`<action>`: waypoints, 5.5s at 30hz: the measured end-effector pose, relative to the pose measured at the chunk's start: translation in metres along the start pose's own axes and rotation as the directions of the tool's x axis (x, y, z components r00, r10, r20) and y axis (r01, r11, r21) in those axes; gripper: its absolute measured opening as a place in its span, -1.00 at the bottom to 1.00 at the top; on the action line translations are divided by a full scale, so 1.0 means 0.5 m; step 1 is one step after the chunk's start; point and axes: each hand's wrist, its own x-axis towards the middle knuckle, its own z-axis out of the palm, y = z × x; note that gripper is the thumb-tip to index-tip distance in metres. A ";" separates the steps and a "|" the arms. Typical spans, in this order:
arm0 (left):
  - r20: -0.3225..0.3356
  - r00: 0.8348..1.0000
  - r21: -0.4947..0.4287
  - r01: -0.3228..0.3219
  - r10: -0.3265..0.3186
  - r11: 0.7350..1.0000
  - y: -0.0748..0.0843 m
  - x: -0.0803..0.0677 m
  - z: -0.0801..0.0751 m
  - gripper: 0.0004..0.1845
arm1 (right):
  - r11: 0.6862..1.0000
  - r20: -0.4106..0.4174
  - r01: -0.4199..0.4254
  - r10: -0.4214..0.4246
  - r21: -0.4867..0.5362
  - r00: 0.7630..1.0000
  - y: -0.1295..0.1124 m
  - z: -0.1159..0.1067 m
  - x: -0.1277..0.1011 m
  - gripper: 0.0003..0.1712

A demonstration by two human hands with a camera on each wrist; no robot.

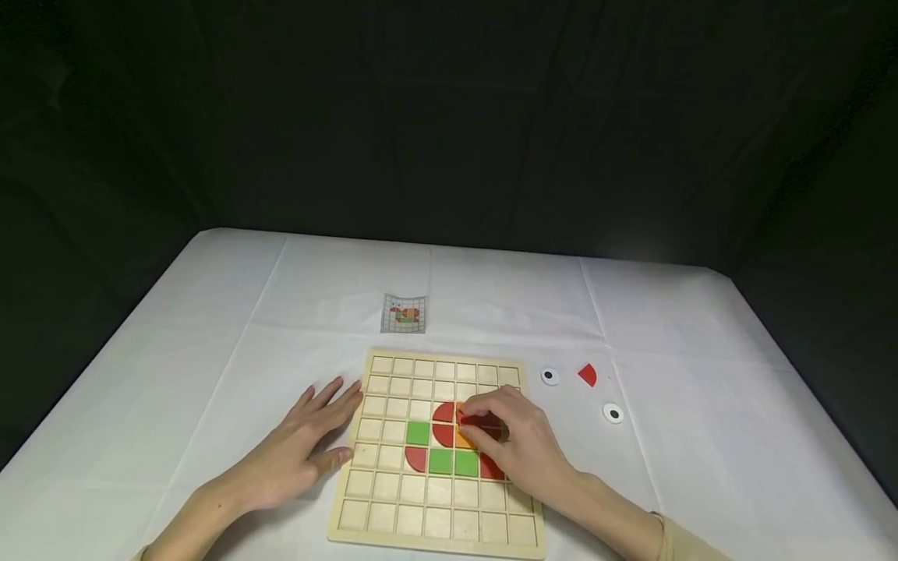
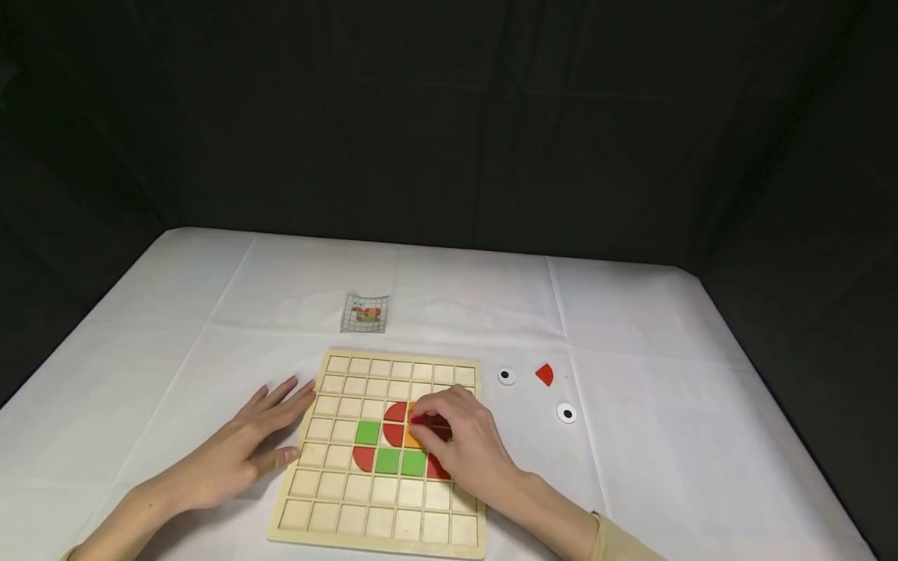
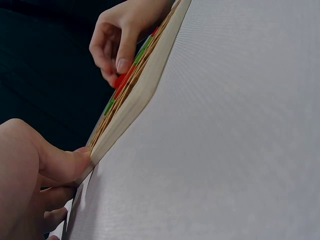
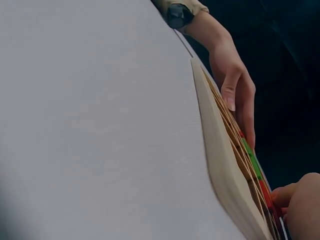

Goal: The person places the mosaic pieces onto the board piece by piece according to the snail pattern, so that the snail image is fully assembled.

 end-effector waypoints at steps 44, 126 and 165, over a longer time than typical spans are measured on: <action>0.008 1.000 0.009 0.003 -0.003 1.000 0.000 0.004 0.003 -0.24 | 0.997 0.082 -0.050 0.045 0.064 0.996 -0.027 0.063 0.064 -0.87; 0.025 1.000 -0.015 0.008 -0.008 1.000 0.004 0.004 -0.004 -0.25 | 0.867 -0.208 -0.389 0.338 -0.311 0.918 0.200 -0.193 -0.045 -0.66; 0.023 1.000 -0.009 0.012 -0.012 1.000 -0.003 0.007 0.002 -0.26 | 0.975 0.244 0.215 -0.220 0.046 0.945 0.004 0.028 0.075 -0.79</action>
